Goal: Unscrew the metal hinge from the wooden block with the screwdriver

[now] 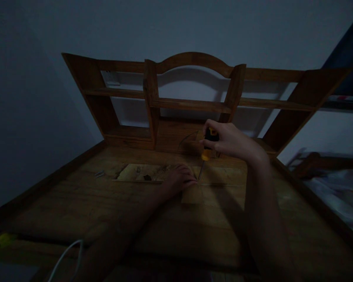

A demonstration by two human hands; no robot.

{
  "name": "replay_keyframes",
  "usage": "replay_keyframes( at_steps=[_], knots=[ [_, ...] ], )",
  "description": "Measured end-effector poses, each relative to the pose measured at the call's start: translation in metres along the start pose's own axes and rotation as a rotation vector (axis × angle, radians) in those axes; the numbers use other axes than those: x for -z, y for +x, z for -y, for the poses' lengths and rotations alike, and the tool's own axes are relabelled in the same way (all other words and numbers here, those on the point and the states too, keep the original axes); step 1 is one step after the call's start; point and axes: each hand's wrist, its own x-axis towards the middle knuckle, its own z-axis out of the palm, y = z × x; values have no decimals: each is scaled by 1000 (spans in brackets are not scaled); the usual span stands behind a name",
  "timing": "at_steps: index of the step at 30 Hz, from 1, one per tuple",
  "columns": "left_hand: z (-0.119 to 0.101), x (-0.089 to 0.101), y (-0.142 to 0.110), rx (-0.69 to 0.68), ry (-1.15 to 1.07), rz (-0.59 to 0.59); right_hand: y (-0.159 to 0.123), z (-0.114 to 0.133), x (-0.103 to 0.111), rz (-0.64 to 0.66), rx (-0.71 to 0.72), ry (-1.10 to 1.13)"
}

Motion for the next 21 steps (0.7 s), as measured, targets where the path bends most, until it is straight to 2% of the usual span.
replay_keyframes(
  at_steps=[6,10,21],
  knots=[
    [7,-3,-3,-29,-40,-14,3,0,-5,9,19,23],
    [10,-4,-4,-56,-67,18,4,0,-8,12,36,46],
    [5,2,-4,-53,-8,58,6,-3,-10,31,23,40]
  ],
)
